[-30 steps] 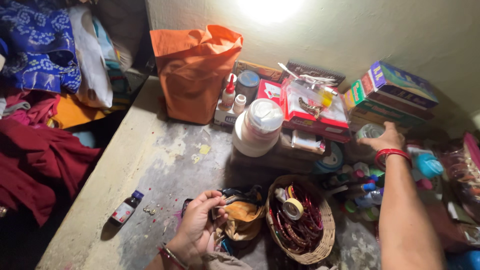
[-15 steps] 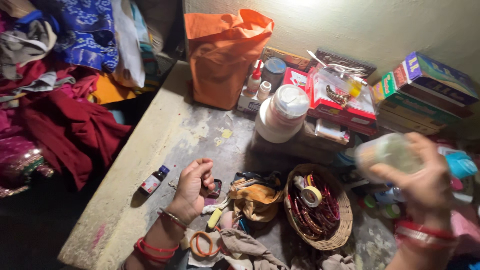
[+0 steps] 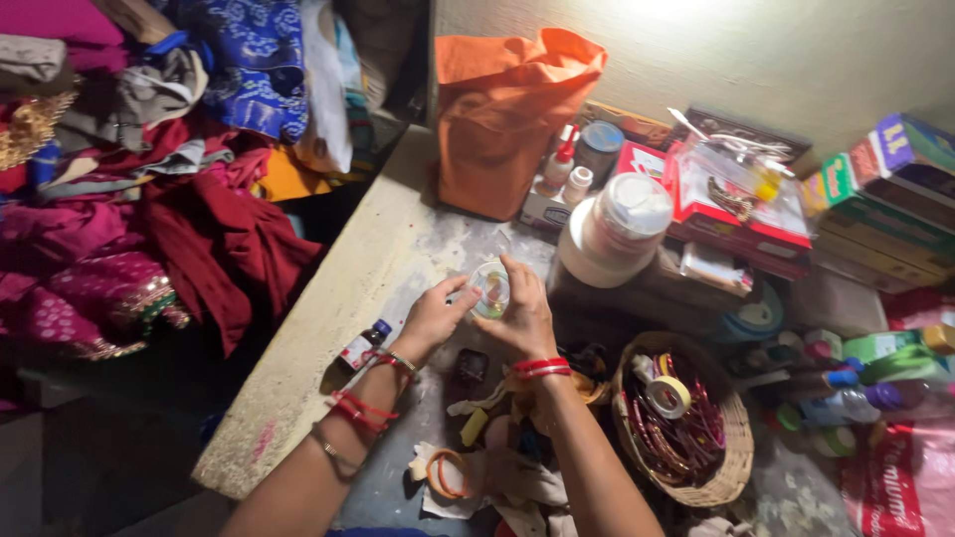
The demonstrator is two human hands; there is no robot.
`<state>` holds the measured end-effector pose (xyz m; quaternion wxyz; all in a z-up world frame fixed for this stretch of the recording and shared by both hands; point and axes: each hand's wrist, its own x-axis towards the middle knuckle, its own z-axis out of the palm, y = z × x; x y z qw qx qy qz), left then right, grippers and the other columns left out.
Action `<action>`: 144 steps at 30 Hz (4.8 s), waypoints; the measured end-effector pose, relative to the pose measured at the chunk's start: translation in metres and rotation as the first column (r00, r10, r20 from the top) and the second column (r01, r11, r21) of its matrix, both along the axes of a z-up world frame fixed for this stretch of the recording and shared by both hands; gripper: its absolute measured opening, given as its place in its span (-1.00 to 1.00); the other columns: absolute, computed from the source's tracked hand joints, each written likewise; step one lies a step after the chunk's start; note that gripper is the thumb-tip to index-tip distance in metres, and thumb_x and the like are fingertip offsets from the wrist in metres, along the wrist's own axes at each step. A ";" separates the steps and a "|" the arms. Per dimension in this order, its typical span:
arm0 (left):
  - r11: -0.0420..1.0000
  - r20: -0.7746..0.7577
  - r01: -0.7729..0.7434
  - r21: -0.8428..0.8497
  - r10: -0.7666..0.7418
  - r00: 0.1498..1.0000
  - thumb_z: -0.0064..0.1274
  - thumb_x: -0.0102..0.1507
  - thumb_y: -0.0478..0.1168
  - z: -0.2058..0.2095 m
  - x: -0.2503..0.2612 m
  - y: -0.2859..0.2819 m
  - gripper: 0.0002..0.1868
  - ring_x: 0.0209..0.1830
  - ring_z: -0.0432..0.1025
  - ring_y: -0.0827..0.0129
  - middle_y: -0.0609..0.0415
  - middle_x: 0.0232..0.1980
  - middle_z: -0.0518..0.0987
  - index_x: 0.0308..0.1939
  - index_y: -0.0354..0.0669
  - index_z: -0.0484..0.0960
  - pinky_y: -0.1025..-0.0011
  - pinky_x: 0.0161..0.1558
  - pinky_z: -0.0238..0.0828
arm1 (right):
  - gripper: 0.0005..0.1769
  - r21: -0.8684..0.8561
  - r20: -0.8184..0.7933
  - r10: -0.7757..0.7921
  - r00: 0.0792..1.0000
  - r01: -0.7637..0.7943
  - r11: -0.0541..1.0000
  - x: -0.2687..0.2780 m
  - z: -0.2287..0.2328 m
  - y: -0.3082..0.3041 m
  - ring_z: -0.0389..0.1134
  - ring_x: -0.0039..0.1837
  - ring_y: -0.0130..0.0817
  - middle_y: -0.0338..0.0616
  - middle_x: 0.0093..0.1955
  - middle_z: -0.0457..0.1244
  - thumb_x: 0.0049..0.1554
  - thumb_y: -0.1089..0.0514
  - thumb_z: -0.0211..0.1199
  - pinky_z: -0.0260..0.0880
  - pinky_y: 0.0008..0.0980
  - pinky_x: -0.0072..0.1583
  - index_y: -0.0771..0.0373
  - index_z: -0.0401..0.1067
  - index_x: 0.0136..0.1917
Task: The person organizes small items on a cluttered table. They handle a white bag, a small bottle, a cloth, and a plastic container, moving them around and placing items inside the container.
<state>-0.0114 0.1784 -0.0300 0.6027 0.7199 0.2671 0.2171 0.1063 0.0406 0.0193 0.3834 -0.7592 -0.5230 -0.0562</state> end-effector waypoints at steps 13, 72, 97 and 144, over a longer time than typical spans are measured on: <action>0.959 -0.102 0.057 0.278 -0.029 0.994 0.27 0.12 -0.05 -0.002 0.007 0.015 -0.20 0.32 0.44 0.00 -0.26 0.29 0.53 0.40 -0.22 0.39 0.24 0.27 0.37 | -0.02 -0.058 -0.329 -0.224 0.918 0.217 0.975 0.011 -0.073 0.000 0.38 0.24 -0.07 0.17 0.28 0.29 -0.09 -0.10 0.58 0.41 -0.20 0.25 0.38 0.25 0.44; 0.513 -0.307 0.353 0.782 -0.176 0.935 0.50 -0.17 0.10 0.028 0.028 0.030 0.06 0.12 0.51 0.13 0.10 0.39 0.42 0.35 -0.12 0.40 0.19 -0.02 0.54 | -0.82 0.124 0.217 -0.351 0.911 0.331 0.935 -0.020 -0.078 -0.002 0.35 -0.17 0.07 0.07 -0.18 0.21 -0.04 0.33 0.24 0.41 -0.08 -0.11 0.31 0.27 -0.17; 0.518 -0.302 0.319 0.794 -0.118 0.946 0.50 -0.17 0.11 0.038 0.022 0.016 0.09 0.10 0.53 0.08 0.08 0.42 0.37 0.36 -0.14 0.36 0.16 -0.02 0.54 | -0.71 0.021 -1.000 0.020 0.006 0.384 0.923 0.036 -0.104 -0.016 0.39 -0.27 -0.43 -0.14 -0.19 0.37 0.00 0.31 0.49 0.43 -0.51 -0.22 0.35 0.48 -0.02; 0.701 -0.494 0.443 0.558 -0.148 0.857 0.27 0.05 -0.23 0.051 -0.026 0.066 -0.89 -0.26 0.62 0.09 -0.09 -0.30 0.71 -0.35 -0.07 0.80 0.17 -0.16 0.55 | -0.82 0.014 -0.874 -0.111 0.474 0.251 0.968 -0.012 -0.057 -0.057 0.42 -0.22 -0.51 -0.19 -0.17 0.40 0.11 0.27 0.38 0.40 -0.56 -0.21 0.34 0.51 0.00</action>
